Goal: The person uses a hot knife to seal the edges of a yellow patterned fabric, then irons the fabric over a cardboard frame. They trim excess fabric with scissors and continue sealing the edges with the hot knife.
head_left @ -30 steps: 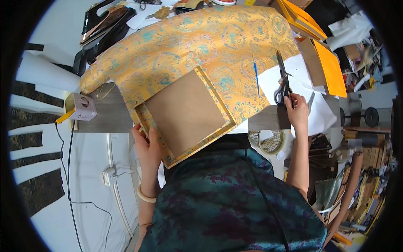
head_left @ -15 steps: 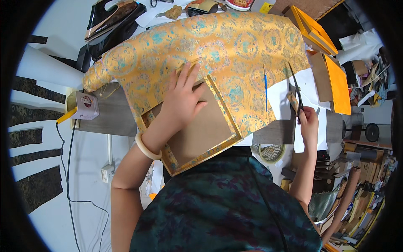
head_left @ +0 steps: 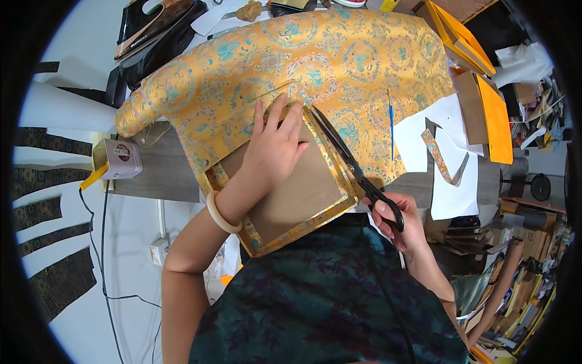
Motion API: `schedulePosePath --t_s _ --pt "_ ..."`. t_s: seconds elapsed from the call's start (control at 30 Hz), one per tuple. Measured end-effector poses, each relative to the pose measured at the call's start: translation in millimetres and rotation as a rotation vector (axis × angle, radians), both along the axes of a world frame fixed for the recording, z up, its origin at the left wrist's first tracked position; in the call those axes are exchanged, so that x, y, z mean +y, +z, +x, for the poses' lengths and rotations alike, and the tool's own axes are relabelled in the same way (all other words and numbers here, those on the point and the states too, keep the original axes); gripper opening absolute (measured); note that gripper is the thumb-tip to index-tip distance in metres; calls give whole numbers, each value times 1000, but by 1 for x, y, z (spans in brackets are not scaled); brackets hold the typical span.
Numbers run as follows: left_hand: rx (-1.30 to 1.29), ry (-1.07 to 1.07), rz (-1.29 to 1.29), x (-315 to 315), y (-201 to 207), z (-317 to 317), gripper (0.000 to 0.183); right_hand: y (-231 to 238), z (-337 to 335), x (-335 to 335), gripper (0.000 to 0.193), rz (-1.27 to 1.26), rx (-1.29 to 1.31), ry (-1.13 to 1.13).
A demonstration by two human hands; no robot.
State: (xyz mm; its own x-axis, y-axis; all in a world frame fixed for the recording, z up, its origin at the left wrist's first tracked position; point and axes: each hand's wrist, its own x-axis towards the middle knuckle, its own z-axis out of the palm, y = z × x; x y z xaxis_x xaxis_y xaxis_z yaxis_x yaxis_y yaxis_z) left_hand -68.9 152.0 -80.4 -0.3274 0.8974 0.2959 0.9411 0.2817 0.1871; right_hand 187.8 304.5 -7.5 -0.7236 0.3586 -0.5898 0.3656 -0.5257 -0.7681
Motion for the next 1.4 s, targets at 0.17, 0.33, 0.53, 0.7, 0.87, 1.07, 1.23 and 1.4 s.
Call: schedulePosePath --t_s 0.17,0.33,0.53,0.7,0.87,1.07,1.23,1.4 --pt "-9 -2 14 1 -1 1 63 -1 -14 -8 40 45 -83 8" --pt "-25 -3 8 1 -2 2 62 -1 -31 -12 31 14 -75 -19" --pt "-42 -8 -2 3 -1 1 63 -7 -45 -17 32 -5 -62 -50" --pt "-28 -3 1 3 1 2 64 -7 -52 -19 32 -44 -59 -84" --pt "-40 -6 -2 4 3 2 64 -10 -49 -22 38 -27 -13 -64" --pt "-48 1 -1 5 3 2 64 -10 -50 -21 37 -20 -17 -57" --pt "-37 13 2 6 5 2 63 -11 -55 -18 34 -22 -38 -70" --pt "-28 17 36 7 0 2 60 -12 -56 -20 32 -54 -14 -88"
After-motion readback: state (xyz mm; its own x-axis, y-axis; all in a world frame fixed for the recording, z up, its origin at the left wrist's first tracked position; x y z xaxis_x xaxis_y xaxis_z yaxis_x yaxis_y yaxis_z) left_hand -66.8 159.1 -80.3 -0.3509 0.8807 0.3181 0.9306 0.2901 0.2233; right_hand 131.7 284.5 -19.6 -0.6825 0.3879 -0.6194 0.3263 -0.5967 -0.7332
